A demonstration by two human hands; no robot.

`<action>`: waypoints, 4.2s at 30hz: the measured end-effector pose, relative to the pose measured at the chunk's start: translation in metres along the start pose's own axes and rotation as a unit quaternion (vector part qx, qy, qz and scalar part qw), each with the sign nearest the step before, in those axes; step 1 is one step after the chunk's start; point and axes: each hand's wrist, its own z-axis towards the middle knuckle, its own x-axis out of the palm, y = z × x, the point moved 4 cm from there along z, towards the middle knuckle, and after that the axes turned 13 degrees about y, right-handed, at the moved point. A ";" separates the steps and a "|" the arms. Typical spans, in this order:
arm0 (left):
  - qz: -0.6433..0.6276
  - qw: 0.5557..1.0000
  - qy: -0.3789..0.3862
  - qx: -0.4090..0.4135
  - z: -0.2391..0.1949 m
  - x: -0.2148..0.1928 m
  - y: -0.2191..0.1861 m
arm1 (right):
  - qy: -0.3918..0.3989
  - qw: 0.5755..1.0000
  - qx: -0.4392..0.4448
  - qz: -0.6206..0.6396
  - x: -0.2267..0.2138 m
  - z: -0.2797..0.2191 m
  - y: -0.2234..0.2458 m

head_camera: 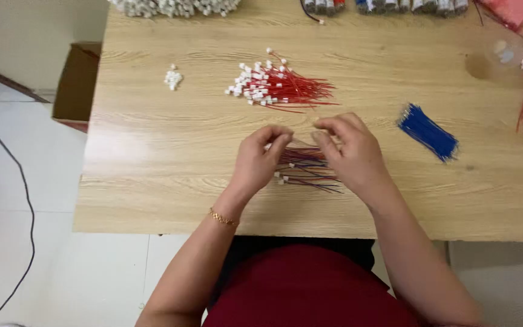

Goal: The person repeatedly picks small white plastic caps and slides them onto the ends of red and blue sticks. They place each assembled stick into a growing pile on the table. The process continues throughout the clip with no other tools used.

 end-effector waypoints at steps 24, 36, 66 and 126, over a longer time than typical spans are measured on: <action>0.439 0.882 0.026 0.169 -0.053 -0.048 0.010 | -0.016 0.925 0.241 -0.293 -0.064 -0.056 -0.255; 0.584 0.790 -0.178 -0.056 -0.091 -0.187 0.046 | -0.086 0.941 0.247 -0.216 -0.106 -0.070 -0.270; 0.222 0.972 0.043 0.063 0.158 -0.108 -0.043 | -0.193 0.936 0.188 0.226 -0.132 -0.019 -0.169; -0.514 0.856 -0.014 -0.051 0.023 0.028 -0.006 | -0.030 0.991 0.061 0.118 -0.021 0.028 0.010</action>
